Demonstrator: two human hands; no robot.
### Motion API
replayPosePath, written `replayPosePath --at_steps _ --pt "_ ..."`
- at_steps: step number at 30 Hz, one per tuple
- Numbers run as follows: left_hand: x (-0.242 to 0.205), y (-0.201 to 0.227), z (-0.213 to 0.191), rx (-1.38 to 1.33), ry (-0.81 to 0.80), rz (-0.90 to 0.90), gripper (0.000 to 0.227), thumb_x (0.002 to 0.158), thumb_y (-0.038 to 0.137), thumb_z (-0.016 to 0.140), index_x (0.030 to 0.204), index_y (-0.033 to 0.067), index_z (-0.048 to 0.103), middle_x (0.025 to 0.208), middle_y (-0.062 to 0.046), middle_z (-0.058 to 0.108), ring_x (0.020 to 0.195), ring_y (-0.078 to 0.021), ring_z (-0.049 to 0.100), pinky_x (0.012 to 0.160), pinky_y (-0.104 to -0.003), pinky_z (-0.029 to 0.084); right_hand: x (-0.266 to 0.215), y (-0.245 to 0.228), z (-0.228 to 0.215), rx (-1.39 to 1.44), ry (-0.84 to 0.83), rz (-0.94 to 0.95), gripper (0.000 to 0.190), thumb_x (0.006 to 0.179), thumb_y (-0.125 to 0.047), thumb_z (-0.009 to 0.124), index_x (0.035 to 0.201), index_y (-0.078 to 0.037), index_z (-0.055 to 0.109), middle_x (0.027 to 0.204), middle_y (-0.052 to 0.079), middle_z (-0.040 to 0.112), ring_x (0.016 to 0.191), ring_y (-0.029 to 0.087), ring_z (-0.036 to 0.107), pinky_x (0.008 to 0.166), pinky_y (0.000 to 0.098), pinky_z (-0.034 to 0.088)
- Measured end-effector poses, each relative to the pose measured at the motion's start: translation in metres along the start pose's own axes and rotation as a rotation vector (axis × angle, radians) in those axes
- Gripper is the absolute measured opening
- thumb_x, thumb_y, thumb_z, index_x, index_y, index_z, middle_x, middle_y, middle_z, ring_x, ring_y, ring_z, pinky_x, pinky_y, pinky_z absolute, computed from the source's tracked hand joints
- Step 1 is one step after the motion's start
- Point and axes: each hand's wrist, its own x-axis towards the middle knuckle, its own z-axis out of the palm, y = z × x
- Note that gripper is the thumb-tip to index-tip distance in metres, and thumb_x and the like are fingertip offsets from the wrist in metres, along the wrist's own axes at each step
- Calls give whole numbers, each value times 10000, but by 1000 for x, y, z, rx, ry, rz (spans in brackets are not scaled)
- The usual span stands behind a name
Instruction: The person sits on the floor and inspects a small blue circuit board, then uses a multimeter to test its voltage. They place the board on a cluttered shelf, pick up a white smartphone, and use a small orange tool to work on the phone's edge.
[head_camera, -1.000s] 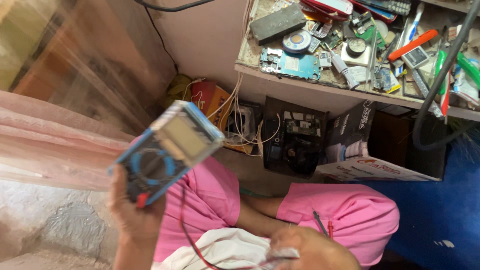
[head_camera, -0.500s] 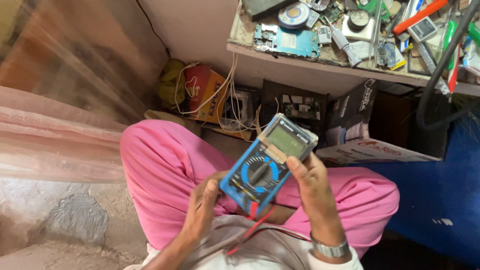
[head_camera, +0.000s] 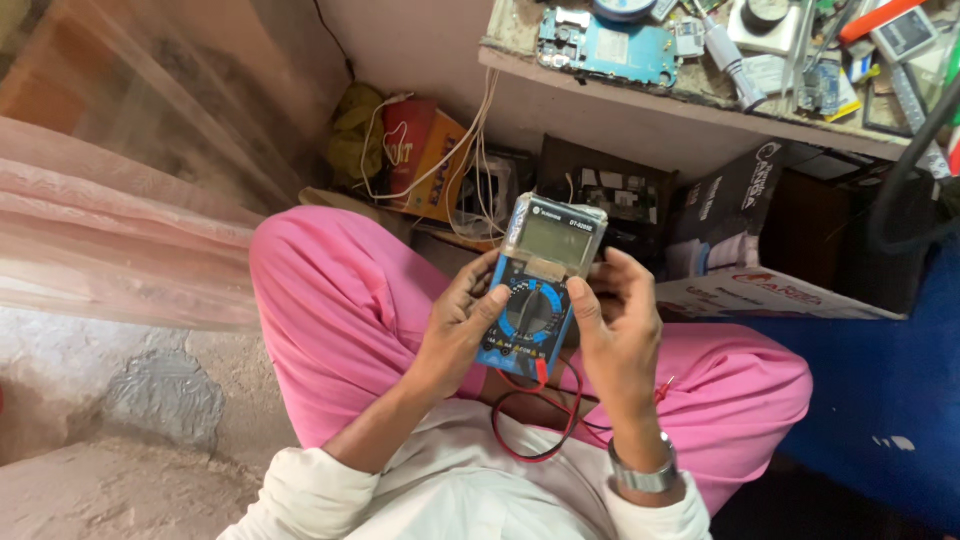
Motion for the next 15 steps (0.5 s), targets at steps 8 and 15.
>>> replayPosePath --at_steps 8,15 --pt "-2 -15 -9 0 -9 -12 601 1026 217 624 1539 -14 414 1307 -77 611 1131 -127 596 978 -279 517 -18 -14 20 -595 -104 -301 239 824 -191 834 903 -39 667 813 71 633 697 232 628 605 369 509" --pt "-3 -12 -17 -32 2 -42 573 1030 240 607 1524 -3 452 1327 -76 623 1172 -118 597 1001 -277 509 -24 -6 32 -648 -102 -278 222 836 -160 817 909 -34 649 818 81 632 713 267 615 611 405 493"
